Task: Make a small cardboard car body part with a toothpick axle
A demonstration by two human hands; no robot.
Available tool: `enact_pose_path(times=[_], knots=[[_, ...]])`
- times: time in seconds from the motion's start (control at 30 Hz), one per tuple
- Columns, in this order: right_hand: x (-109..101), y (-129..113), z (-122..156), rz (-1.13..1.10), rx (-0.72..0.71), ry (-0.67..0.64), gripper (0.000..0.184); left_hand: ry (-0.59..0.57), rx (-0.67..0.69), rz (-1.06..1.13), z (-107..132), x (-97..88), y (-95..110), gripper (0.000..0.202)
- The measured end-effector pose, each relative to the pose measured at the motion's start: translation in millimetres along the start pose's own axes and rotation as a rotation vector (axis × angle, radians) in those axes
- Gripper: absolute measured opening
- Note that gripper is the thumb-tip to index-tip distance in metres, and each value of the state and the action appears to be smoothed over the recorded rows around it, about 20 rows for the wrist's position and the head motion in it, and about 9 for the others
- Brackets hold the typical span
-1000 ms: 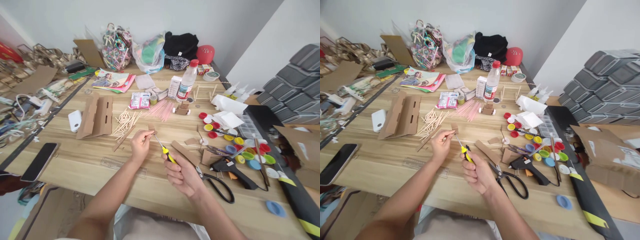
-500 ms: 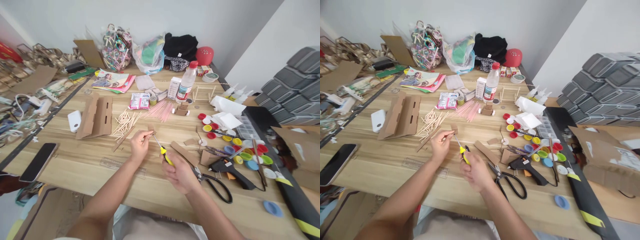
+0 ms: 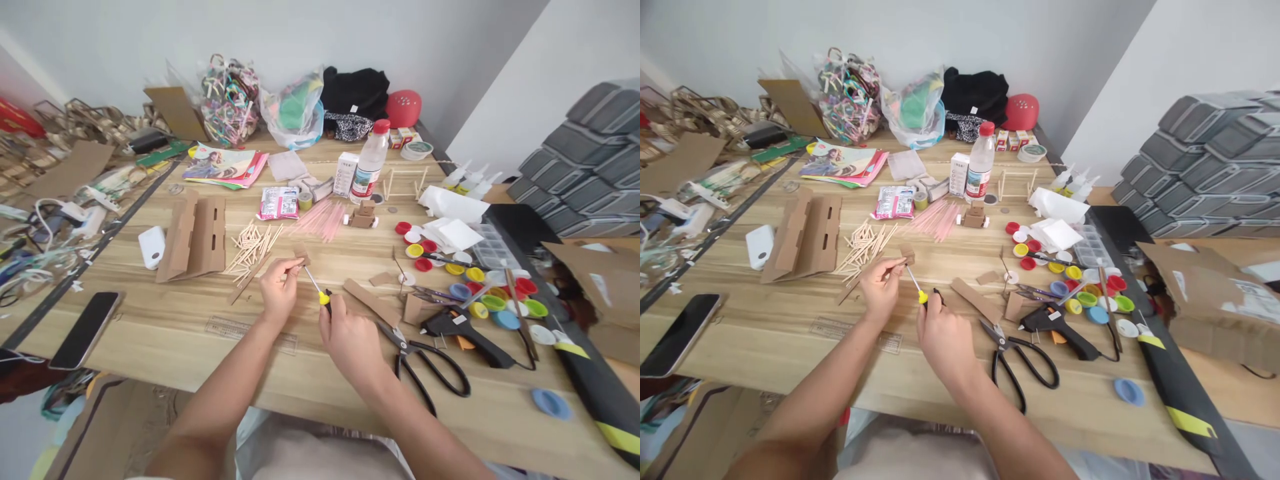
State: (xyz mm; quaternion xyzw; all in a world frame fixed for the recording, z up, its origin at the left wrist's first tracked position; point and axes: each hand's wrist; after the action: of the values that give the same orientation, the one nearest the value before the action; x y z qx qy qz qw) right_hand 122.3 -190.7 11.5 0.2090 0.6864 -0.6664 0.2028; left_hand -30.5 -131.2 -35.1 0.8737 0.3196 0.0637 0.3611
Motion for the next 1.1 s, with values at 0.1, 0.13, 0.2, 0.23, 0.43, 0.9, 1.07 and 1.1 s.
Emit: enact_pose_path(times=[0.1,0.13,0.2,0.23,0.43,0.9,1.07,1.1], knots=[[3.5,1.9,5.0,0.359,-0.216,0.090,0.014,0.005,0.006,-0.015,-3.7,-1.9,2.3,0.025],[2.6,3.2,6.1,0.432,-0.268,0.093,0.015,-0.004,0.010,-0.023,-4.8,-2.4,3.1,0.026],[-1.0,5.9,7.8,0.528,-0.338,0.116,0.019,-0.032,0.012,-0.017,-5.9,-2.2,4.2,0.027],[-2.9,7.0,8.6,0.559,-0.361,0.136,0.022,-0.049,0.004,0.003,-6.0,-1.6,4.5,0.028],[-6.4,1.0,11.9,0.461,-0.288,0.139,0.023,-0.038,-0.061,0.070,-1.6,1.8,5.8,0.029],[5.8,-8.6,6.0,-0.436,0.306,-0.006,0.025,-0.020,0.087,0.056,-7.5,-1.7,5.3,0.024],[-1.4,-4.5,0.9,-0.704,0.369,-0.348,0.037,-0.017,0.088,0.025,-7.2,-2.7,5.4,0.025],[-5.0,-3.7,-1.2,-0.731,0.378,-0.423,0.041,-0.015,0.092,0.019,-7.3,-2.8,5.5,0.026]])
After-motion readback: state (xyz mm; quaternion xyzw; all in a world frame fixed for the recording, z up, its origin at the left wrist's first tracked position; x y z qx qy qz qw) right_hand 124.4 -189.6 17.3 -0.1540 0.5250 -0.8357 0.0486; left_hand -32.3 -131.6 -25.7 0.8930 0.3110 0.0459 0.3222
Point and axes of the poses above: each hand's wrist, its own z-axis away from the middle knuckle, its own x-axis out of the palm, y = z × x, and after that the axes turned 7 degrees about y, right-handed
